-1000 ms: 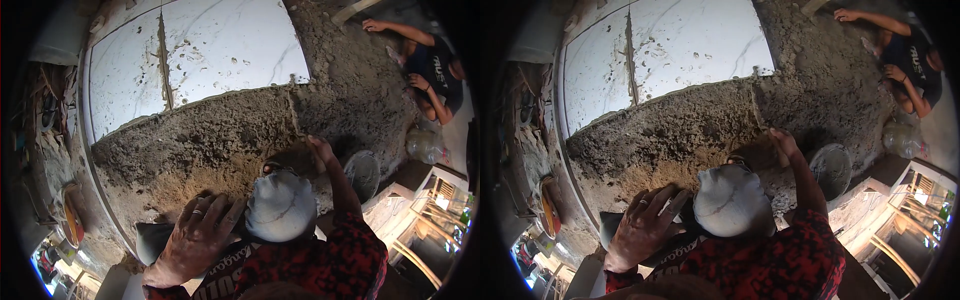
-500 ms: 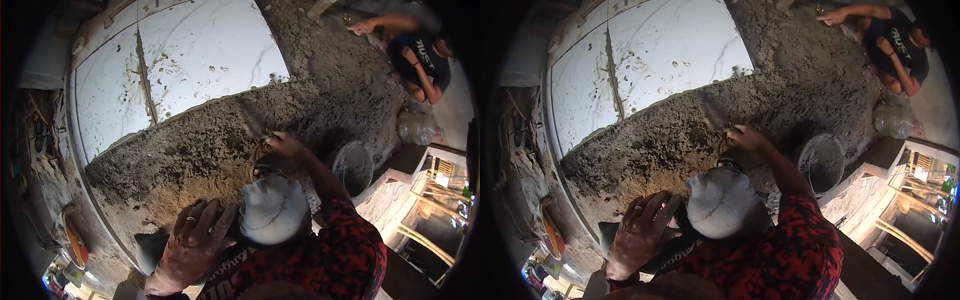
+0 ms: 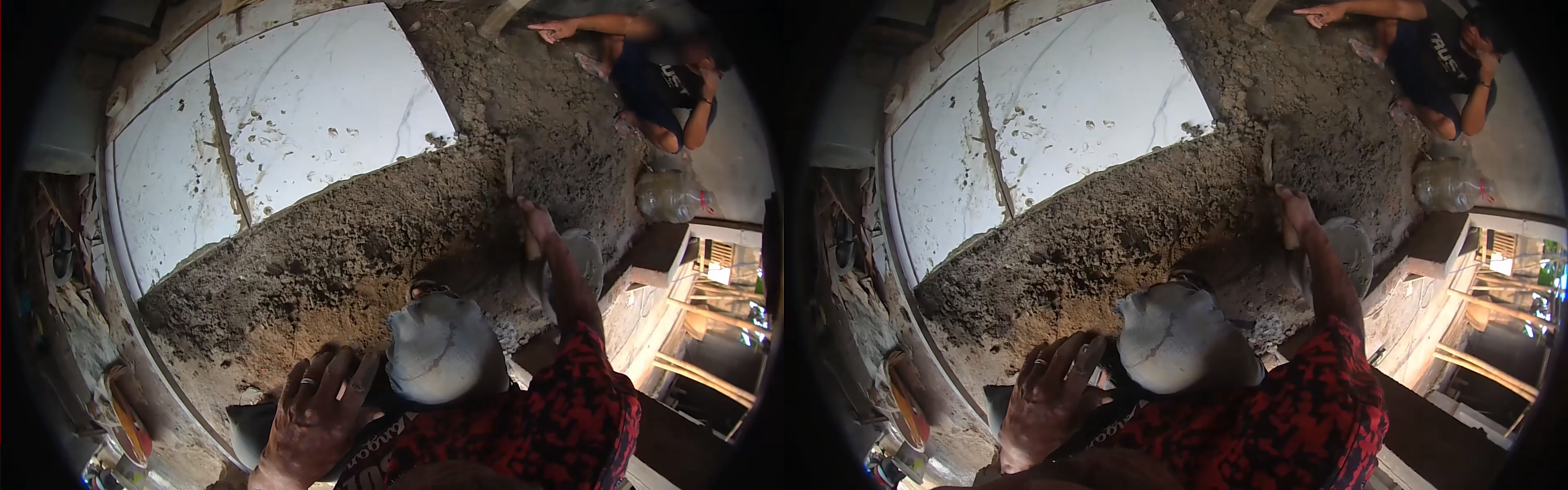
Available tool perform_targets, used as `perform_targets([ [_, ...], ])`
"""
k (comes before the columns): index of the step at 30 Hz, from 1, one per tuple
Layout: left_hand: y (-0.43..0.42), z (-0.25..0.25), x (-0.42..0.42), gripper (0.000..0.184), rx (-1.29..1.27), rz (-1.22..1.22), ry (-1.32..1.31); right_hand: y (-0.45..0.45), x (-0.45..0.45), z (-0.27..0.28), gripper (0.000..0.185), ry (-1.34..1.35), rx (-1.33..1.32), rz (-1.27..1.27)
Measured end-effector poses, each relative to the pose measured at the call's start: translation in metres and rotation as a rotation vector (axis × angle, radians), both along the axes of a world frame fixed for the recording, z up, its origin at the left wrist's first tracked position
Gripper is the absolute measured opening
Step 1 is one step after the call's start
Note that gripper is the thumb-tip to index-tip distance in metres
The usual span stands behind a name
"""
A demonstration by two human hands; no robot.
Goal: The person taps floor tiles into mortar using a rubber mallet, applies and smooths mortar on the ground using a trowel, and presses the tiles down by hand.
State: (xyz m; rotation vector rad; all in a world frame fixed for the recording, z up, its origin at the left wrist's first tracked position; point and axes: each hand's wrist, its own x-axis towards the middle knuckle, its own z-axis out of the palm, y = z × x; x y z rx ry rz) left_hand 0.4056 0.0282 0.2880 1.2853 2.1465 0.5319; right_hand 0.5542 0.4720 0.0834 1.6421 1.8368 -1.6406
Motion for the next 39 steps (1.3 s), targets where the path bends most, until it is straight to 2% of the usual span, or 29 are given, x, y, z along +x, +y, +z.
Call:
perform_targets([
  [2,0.004,0.008,0.003,0.06,-0.006,-0.024,0.019,-0.016,-0.014,0.001,0.032,0.095,-0.008,-0.032],
  [3,0.005,0.011,0.003,0.061,-0.015,-0.045,0.043,-0.029,-0.021,0.004,0.033,0.065,-0.024,0.063],
  [5,0.007,0.007,0.001,0.062,-0.026,-0.026,0.001,-0.044,-0.029,-0.025,0.037,0.101,0.027,0.058],
  [8,0.006,0.0,-0.002,0.063,-0.039,-0.032,0.006,-0.016,-0.031,-0.08,0.028,0.165,0.159,-0.024],
  [10,0.006,-0.002,-0.002,0.063,-0.063,-0.034,0.037,0.027,-0.025,-0.097,0.031,-0.003,0.604,0.681],
  [12,0.003,-0.001,0.001,0.061,-0.087,0.007,0.03,0.08,-0.026,-0.088,0.036,0.064,0.017,-0.151],
  [14,0.004,0.0,0.002,0.061,-0.054,-0.001,0.029,0.121,-0.031,-0.044,0.039,-0.077,0.111,-0.133],
  [16,0.01,-0.003,-0.001,0.06,-0.025,0.004,0.039,0.145,-0.029,-0.041,0.043,-0.228,0.557,0.215],
  [17,0.015,-0.002,-0.002,0.059,-0.038,-0.008,0.038,0.129,-0.031,-0.041,0.043,-0.229,0.543,0.217],
  [19,0.024,-0.001,-0.004,0.059,-0.05,-0.028,0.038,0.091,-0.043,-0.033,0.047,-0.102,0.683,0.178],
  [21,0.032,-0.004,-0.007,0.057,-0.092,-0.016,0.044,0.034,-0.066,-0.018,0.047,0.078,0.693,0.254],
  [24,0.026,-0.019,-0.008,0.057,-0.075,-0.028,0.147,0.0,-0.081,-0.034,0.043,-0.009,0.692,0.236],
  [26,0.026,-0.024,-0.011,0.057,-0.087,-0.025,0.108,-0.021,-0.084,-0.054,0.041,0.175,0.707,0.234],
  [29,0.03,-0.025,-0.015,0.058,-0.144,-0.043,0.069,-0.042,-0.089,-0.079,0.041,0.186,0.779,0.232],
  [33,0.033,-0.028,-0.022,0.06,-0.179,-0.051,0.003,-0.052,-0.076,-0.095,0.042,0.187,0.757,0.299],
  [36,0.035,-0.028,-0.024,0.062,-0.176,-0.054,-0.013,-0.052,-0.068,-0.096,0.044,0.089,0.82,0.365],
  [39,0.033,-0.032,-0.023,0.062,-0.175,-0.056,-0.004,-0.04,-0.085,-0.084,0.046,-0.035,0.703,0.443],
])
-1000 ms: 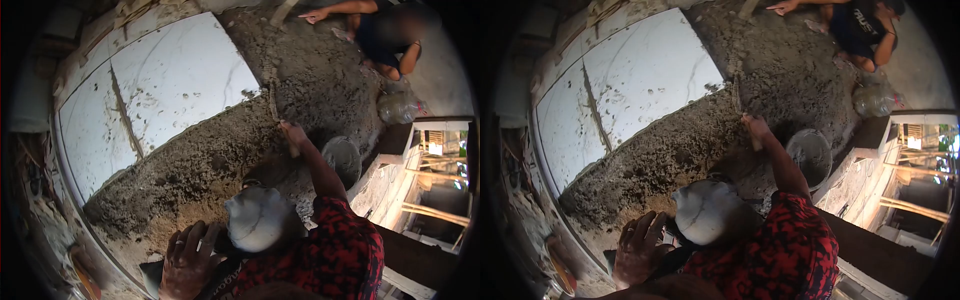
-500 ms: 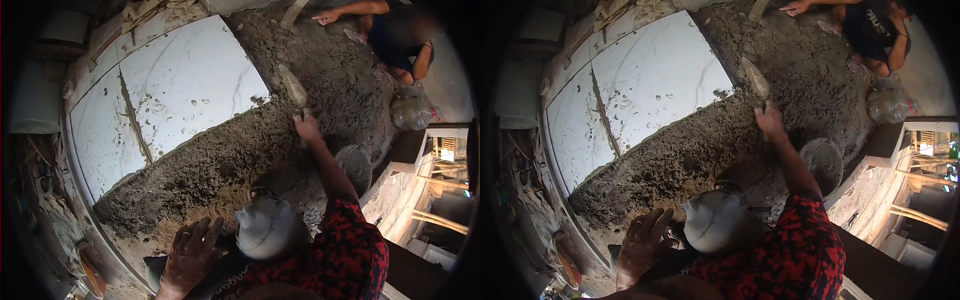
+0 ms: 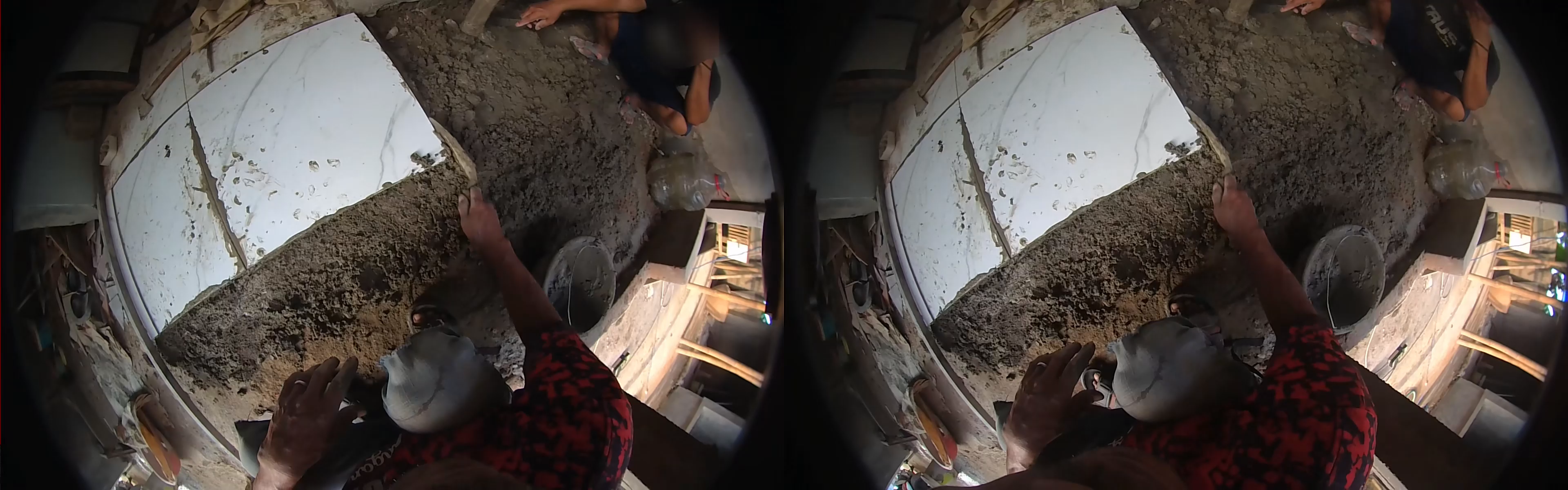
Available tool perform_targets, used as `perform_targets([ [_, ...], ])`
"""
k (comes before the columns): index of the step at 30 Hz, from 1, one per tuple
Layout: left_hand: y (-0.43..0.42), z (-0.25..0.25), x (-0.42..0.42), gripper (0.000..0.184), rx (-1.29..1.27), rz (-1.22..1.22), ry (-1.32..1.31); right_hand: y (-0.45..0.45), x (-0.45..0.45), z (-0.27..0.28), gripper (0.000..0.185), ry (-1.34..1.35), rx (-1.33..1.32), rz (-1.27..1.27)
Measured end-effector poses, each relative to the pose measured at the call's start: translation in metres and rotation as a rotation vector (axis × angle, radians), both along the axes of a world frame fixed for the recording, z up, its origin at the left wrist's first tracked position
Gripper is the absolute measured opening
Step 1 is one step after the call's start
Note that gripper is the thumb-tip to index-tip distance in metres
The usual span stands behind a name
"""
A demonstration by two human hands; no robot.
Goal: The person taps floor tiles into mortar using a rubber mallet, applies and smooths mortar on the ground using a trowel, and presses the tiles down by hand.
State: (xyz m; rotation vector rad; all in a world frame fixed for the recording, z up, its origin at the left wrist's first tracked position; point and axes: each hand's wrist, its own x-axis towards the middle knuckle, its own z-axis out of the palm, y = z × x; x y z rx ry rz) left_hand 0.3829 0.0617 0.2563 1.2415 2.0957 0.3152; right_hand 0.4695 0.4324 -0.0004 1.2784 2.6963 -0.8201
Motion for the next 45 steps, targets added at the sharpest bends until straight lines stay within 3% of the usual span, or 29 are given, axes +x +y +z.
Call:
perform_targets([
  [4,0.002,0.003,-0.002,0.061,0.008,-0.009,0.01,0.051,-0.03,-0.03,0.04,0.069,0.218,0.091],
  [6,0.0,0.004,0.0,0.061,0.041,-0.014,0.054,0.072,-0.053,-0.017,0.039,0.11,0.301,0.156],
  [8,-0.004,0.003,0.007,0.061,0.042,0.01,0.063,0.075,-0.08,0.045,0.038,0.027,-0.518,-0.394],
  [9,-0.007,0.004,0.008,0.061,0.039,0.014,0.076,0.069,-0.09,0.069,0.042,0.056,-0.475,-0.437],
  [11,-0.012,0.01,0.01,0.061,0.027,0.027,0.073,0.1,-0.083,0.032,0.047,-0.06,0.045,0.007],
  [15,-0.016,0.01,0.008,0.06,0.026,0.053,0.034,0.046,-0.039,-0.001,0.054,-0.001,0.137,0.055],
  [19,-0.011,0.001,0.007,0.061,-0.011,0.04,0.017,0.012,-0.042,0.018,0.052,-0.041,0.008,0.078],
  [24,-0.005,-0.003,0.005,0.062,-0.041,0.07,-0.085,0.06,-0.116,-0.001,0.044,-0.123,0.081,0.117],
  [27,-0.002,-0.005,0.002,0.064,-0.068,0.106,-0.069,0.083,-0.154,0.002,0.05,-0.11,0.097,0.139],
  [29,0.001,-0.005,-0.002,0.065,-0.06,0.08,-0.04,0.109,-0.174,0.004,0.05,-0.055,-0.007,0.079],
  [31,0.002,-0.006,0.001,0.066,-0.046,0.063,-0.007,0.126,-0.193,0.027,0.043,0.068,-0.382,-0.37],
  [33,-0.002,-0.007,0.001,0.061,-0.07,0.123,-0.027,0.186,-0.182,0.022,0.046,-0.173,-0.037,-0.079],
  [35,-0.005,-0.001,-0.002,0.06,-0.059,0.135,-0.038,0.181,-0.148,0.037,0.049,-0.112,0.132,0.07],
  [37,-0.001,-0.005,-0.005,0.059,-0.057,0.129,-0.089,0.134,-0.128,0.059,0.049,-0.096,-0.072,-0.062],
  [38,0.001,-0.008,-0.009,0.06,-0.052,0.115,-0.096,0.124,-0.12,0.03,0.048,-0.022,0.191,0.023],
  [39,0.003,-0.011,-0.011,0.061,-0.054,0.092,-0.105,0.099,-0.126,0.047,0.044,-0.081,0.037,0.005],
  [40,0.006,-0.015,-0.011,0.061,-0.075,0.074,-0.121,0.092,-0.128,0.033,0.041,-0.062,0.098,0.256],
  [41,0.008,-0.022,-0.012,0.063,-0.123,0.063,-0.128,0.086,-0.142,0.003,0.036,-0.009,0.109,0.172],
  [42,0.011,-0.027,-0.014,0.064,-0.161,0.058,-0.123,0.061,-0.152,0.033,0.035,-0.092,0.016,0.19],
  [43,0.013,-0.027,-0.015,0.064,-0.167,0.053,-0.12,0.055,-0.169,0.01,0.034,-0.016,0.201,0.254],
  [45,0.014,-0.027,-0.015,0.065,-0.194,0.077,-0.159,0.053,-0.191,0.012,0.032,-0.042,0.095,0.145],
])
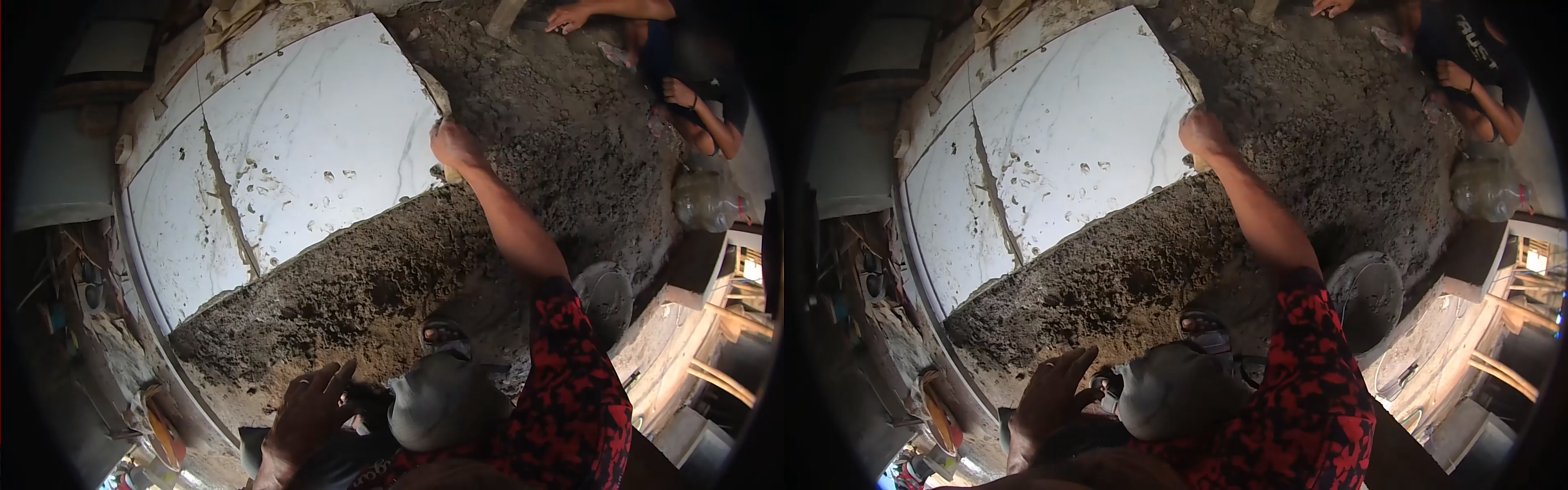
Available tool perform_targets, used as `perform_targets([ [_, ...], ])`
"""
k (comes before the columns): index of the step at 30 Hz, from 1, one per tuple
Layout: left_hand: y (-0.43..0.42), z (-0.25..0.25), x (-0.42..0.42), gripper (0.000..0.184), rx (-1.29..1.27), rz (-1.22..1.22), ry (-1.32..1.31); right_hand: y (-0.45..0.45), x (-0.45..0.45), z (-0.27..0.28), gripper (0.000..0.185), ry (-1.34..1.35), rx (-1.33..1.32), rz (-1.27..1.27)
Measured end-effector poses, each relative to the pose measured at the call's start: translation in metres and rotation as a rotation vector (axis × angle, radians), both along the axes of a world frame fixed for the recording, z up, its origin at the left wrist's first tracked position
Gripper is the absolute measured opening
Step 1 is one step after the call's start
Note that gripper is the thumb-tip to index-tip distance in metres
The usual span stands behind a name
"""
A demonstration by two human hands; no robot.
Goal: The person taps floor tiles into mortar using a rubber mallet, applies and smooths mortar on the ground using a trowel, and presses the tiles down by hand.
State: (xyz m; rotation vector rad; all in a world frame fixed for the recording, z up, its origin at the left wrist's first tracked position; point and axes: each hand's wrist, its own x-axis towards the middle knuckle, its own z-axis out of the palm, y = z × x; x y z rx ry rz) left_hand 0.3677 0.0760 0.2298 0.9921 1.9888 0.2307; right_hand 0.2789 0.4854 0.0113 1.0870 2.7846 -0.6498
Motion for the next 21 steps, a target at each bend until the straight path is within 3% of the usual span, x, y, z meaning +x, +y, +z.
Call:
perform_targets([
  [5,-0.004,0.0,-0.001,0.063,-0.044,0.07,-0.029,0.03,-0.063,0.003,0.029,-0.183,0.108,0.16],
  [6,-0.002,0.0,-0.002,0.063,-0.066,0.086,-0.036,0.061,-0.083,-0.037,0.029,-0.279,0.475,0.515],
  [7,-0.001,0.001,-0.002,0.063,-0.075,0.091,-0.041,0.064,-0.095,-0.015,0.03,-0.128,-0.012,-0.051],
  [8,0.001,0.001,-0.002,0.063,-0.092,0.112,-0.035,0.07,-0.101,-0.003,0.031,-0.029,-0.082,-0.223],
  [10,-0.002,0.004,-0.005,0.063,-0.11,0.14,-0.017,0.106,-0.111,-0.019,0.034,0.004,-0.036,-0.1],
  [12,-0.01,0.003,-0.004,0.062,-0.034,0.196,-0.064,0.101,-0.088,-0.002,0.037,-0.167,0.338,0.404],
  [13,-0.009,-0.001,-0.006,0.062,-0.028,0.206,-0.06,0.093,-0.084,-0.001,0.037,-0.161,0.345,0.412],
  [15,-0.011,-0.004,-0.005,0.059,-0.02,0.144,-0.009,0.072,-0.069,-0.017,0.039,0.132,0.042,0.04],
  [18,-0.003,-0.001,-0.007,0.059,-0.03,0.193,-0.033,0.049,-0.063,-0.025,0.043,0.168,-0.175,-0.065],
  [19,-0.004,-0.001,-0.008,0.059,-0.033,0.194,-0.028,0.044,-0.063,-0.024,0.043,0.195,-0.033,-0.013],
  [21,-0.007,-0.004,-0.008,0.058,-0.027,0.178,-0.004,0.049,-0.073,-0.023,0.044,0.155,-0.05,-0.012],
])
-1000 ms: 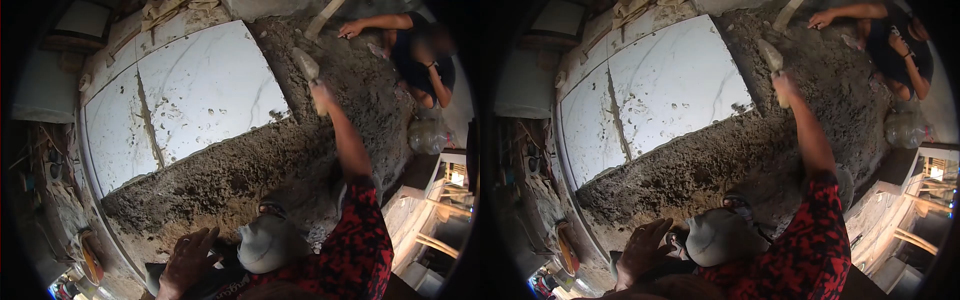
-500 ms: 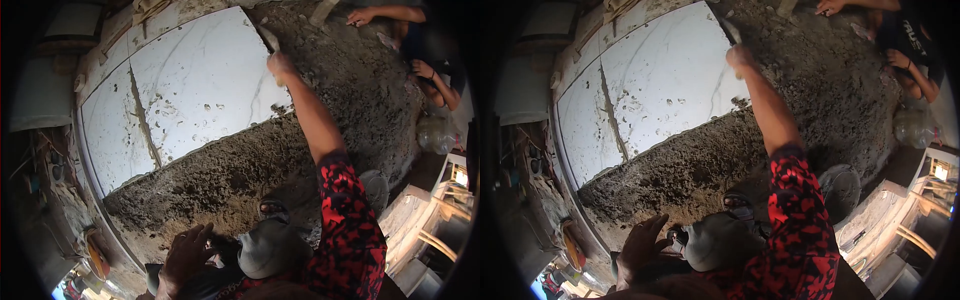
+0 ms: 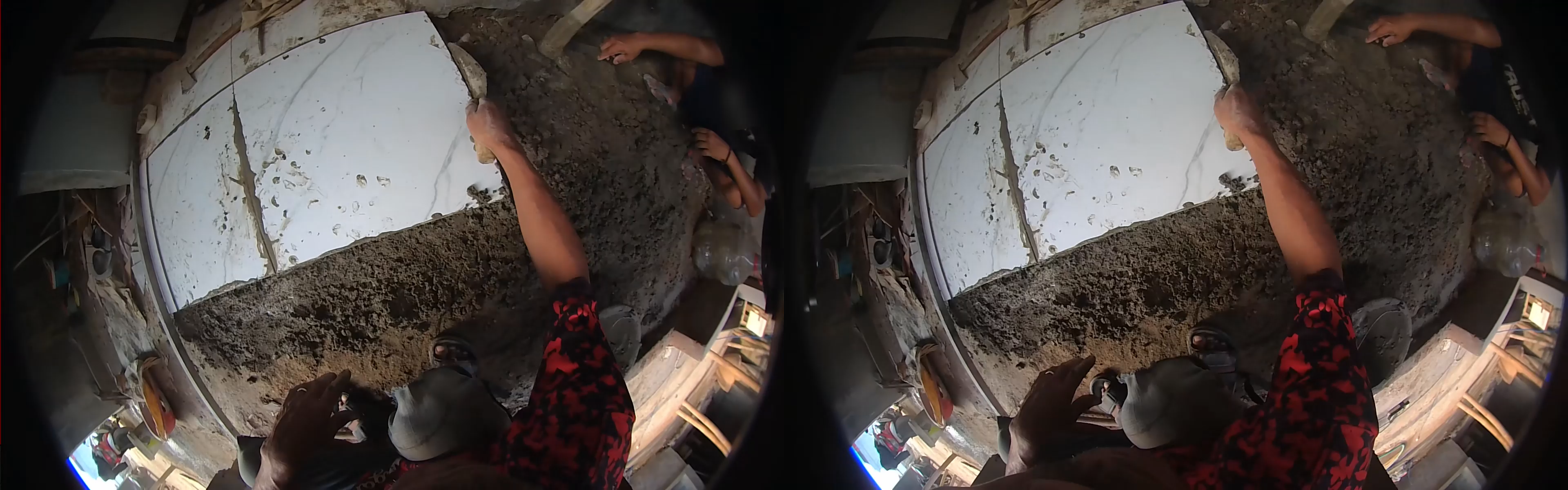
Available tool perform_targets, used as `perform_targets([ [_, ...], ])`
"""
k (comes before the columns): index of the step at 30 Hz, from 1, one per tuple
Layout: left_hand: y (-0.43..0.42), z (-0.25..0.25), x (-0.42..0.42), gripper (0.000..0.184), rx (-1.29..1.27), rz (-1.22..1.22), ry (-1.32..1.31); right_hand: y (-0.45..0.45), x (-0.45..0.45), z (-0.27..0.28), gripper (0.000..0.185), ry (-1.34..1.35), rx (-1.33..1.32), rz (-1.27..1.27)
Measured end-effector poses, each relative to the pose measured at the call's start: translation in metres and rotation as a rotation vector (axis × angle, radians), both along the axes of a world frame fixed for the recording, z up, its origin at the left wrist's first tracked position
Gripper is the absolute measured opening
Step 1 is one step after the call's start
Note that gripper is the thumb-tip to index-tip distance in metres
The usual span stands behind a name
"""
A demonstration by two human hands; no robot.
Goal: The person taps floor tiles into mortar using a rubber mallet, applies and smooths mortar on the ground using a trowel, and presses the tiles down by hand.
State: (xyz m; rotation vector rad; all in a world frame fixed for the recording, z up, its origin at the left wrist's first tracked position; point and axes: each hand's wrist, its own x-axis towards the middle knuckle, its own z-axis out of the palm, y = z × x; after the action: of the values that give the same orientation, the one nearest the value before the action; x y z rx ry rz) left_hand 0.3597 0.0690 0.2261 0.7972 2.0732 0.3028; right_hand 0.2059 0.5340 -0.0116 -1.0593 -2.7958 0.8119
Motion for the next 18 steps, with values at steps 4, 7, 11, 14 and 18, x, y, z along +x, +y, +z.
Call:
perform_targets([
  [4,0.004,0.003,-0.002,0.061,-0.103,0.025,-0.099,0.012,-0.022,0.022,0.043,-0.15,-0.131,0.02],
  [7,0.009,0.004,-0.003,0.062,-0.121,0.027,-0.107,0.017,-0.03,0.016,0.042,-0.014,-0.024,-0.116],
  [11,0.008,0.004,-0.002,0.062,-0.122,0.051,-0.118,0.004,-0.006,0.02,0.046,-0.041,-0.055,-0.097],
  [14,0.008,0.001,-0.003,0.061,-0.132,0.057,-0.139,-0.006,-0.008,0.007,0.046,-0.011,-0.019,-0.042],
  [18,0.014,-0.002,-0.005,0.061,-0.155,0.074,-0.153,0.019,-0.06,0.009,0.044,-0.108,-0.035,0.04],
])
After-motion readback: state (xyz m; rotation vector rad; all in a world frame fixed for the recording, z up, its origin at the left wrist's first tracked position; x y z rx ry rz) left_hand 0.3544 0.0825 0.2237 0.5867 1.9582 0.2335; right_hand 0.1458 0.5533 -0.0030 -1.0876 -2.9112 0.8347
